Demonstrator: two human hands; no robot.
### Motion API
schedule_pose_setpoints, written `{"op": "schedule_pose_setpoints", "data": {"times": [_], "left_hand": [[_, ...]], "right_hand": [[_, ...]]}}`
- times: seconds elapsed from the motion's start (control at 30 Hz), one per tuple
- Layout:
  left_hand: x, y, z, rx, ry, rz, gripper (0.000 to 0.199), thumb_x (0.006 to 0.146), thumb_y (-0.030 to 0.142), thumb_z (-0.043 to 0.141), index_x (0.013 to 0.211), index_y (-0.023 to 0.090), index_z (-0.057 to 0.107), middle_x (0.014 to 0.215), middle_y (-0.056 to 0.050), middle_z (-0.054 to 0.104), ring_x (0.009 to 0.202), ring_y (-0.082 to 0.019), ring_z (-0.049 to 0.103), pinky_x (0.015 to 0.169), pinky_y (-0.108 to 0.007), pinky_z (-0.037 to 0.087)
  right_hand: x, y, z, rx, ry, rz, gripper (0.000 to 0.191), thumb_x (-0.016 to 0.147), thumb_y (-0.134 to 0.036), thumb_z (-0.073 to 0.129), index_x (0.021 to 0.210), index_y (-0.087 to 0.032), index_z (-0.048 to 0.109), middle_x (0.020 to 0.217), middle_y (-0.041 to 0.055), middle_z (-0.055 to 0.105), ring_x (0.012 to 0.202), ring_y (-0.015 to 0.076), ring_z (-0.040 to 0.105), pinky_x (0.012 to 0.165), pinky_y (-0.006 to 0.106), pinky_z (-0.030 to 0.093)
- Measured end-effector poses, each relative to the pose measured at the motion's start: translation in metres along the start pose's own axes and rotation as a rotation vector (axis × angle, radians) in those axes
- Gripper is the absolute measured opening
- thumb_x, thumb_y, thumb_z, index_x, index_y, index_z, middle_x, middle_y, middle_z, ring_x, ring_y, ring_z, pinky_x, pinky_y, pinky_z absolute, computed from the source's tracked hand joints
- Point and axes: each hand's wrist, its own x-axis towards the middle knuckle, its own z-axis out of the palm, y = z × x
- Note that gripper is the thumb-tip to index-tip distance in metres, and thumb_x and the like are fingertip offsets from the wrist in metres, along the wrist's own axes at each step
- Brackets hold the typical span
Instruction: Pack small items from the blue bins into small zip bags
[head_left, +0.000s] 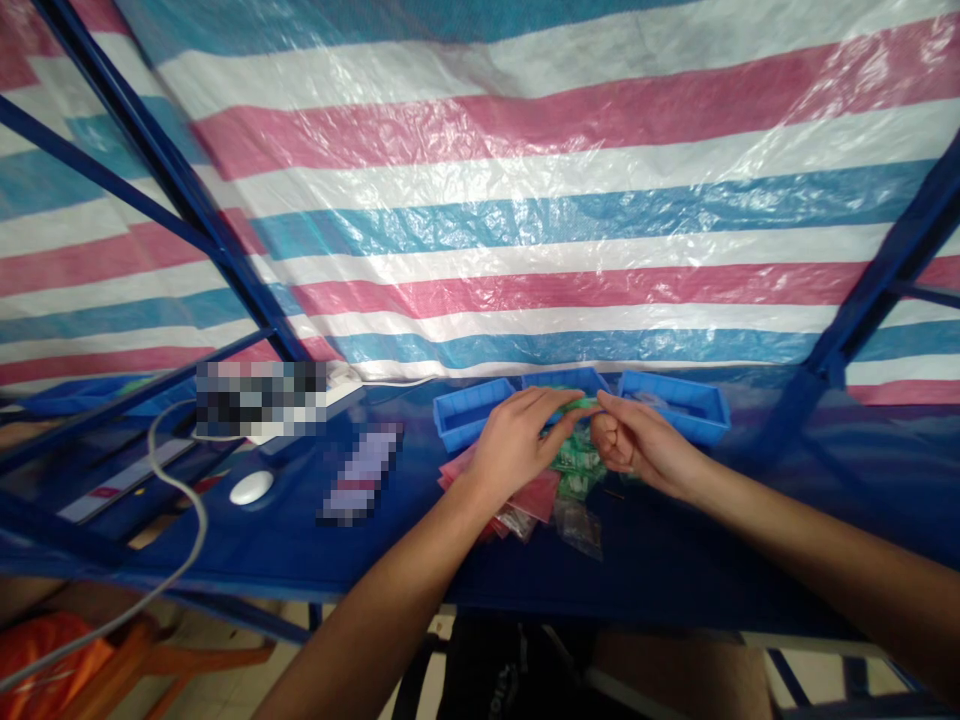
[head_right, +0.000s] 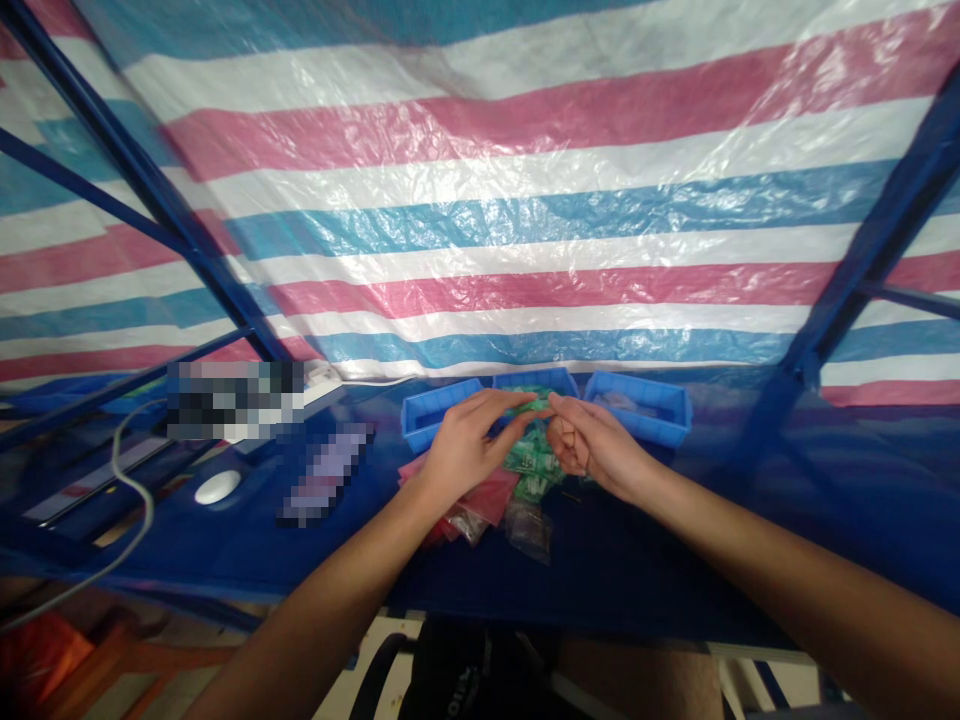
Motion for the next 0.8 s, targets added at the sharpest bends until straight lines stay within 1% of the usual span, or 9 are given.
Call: {"op": "schedule_pose_setpoints", "data": {"times": [0.1,0.17,0.2,0.27,0.37,0.47,0.57,0.7,0.8], "left_hand": [[-0.001,0.000,0.000,0.007,0.069,-0.026,0.030,0.105,0.028,0.065,0.133,0.020,0.071,0.123,-0.008,0.080,0.111,-0.022,0.077,0.104,-0.039,0.060],[-0.001,0.002,0.000,0.003,0.098,-0.038,0.030,0.105,0.029,0.065,0.133,0.021,0.071,0.123,-0.008,0.080,0.110,-0.022,0.077,0.104,-0.039,0.061],[-0.002,0.003,-0.001,-0.001,0.100,-0.043,0.030,0.105,0.029,0.065,0.133,0.021,0.072,0.123,-0.008,0.080,0.110,-0.022,0.078,0.103,-0.039,0.061],[-0.001,0.005,-0.001,-0.011,0.086,-0.050,0.028,0.105,0.030,0.065,0.130,0.020,0.073,0.121,-0.009,0.081,0.107,-0.022,0.078,0.101,-0.038,0.062],[0.000,0.008,-0.002,-0.022,0.063,-0.056,0.025,0.106,0.029,0.063,0.125,0.019,0.075,0.116,-0.009,0.081,0.102,-0.021,0.078,0.098,-0.036,0.062],[0.002,0.008,-0.002,-0.035,0.062,-0.060,0.023,0.106,0.029,0.062,0.121,0.018,0.075,0.111,-0.010,0.080,0.101,-0.021,0.076,0.094,-0.035,0.061],[0.003,0.007,-0.001,-0.043,0.049,-0.052,0.024,0.106,0.027,0.060,0.125,0.018,0.073,0.113,-0.010,0.078,0.105,-0.021,0.074,0.096,-0.036,0.060],[0.004,0.005,-0.005,0.060,0.064,-0.014,0.033,0.107,0.024,0.058,0.138,0.020,0.066,0.133,-0.013,0.070,0.125,-0.025,0.067,0.110,-0.045,0.055],[0.007,0.010,-0.006,0.206,0.024,0.079,0.036,0.105,0.022,0.057,0.140,0.020,0.065,0.149,-0.014,0.062,0.145,-0.030,0.052,0.122,-0.054,0.044]], "right_hand": [[0.000,0.001,0.001,-0.046,0.042,-0.081,0.036,0.094,-0.056,0.076,0.105,-0.023,0.066,0.066,-0.0040,0.061,0.046,0.0100,0.045,0.041,0.023,0.031],[-0.001,0.001,0.000,-0.107,0.056,-0.128,0.040,0.093,-0.052,0.079,0.119,-0.026,0.065,0.066,-0.0062,0.059,0.047,0.0106,0.046,0.042,0.023,0.033],[-0.001,0.001,0.000,-0.152,0.055,-0.147,0.038,0.093,-0.051,0.080,0.117,-0.025,0.066,0.065,-0.0066,0.058,0.047,0.0105,0.046,0.043,0.023,0.033],[-0.001,0.001,-0.001,-0.248,0.050,-0.178,0.032,0.093,-0.052,0.079,0.098,-0.022,0.067,0.062,-0.0062,0.056,0.048,0.0100,0.046,0.045,0.025,0.034],[0.000,0.001,-0.002,-0.345,0.034,-0.188,0.041,0.095,-0.055,0.077,0.077,-0.021,0.060,0.059,-0.0051,0.054,0.048,0.0100,0.045,0.048,0.026,0.034],[0.001,0.003,-0.002,-0.380,0.018,-0.186,0.043,0.096,-0.056,0.074,0.075,-0.022,0.059,0.057,-0.0051,0.053,0.048,0.0106,0.044,0.049,0.027,0.033],[0.002,0.005,-0.002,-0.369,0.027,-0.187,0.041,0.097,-0.055,0.073,0.077,-0.022,0.059,0.058,-0.0054,0.053,0.047,0.0102,0.043,0.049,0.027,0.032],[0.005,0.005,-0.003,-0.353,0.040,-0.201,0.037,0.098,-0.052,0.073,0.079,-0.022,0.061,0.059,-0.0055,0.053,0.048,0.0098,0.043,0.049,0.026,0.034],[0.014,0.002,-0.003,-0.427,0.014,-0.234,0.031,0.097,-0.051,0.071,0.081,-0.024,0.066,0.060,-0.0046,0.057,0.049,0.0120,0.046,0.048,0.027,0.041]]}}
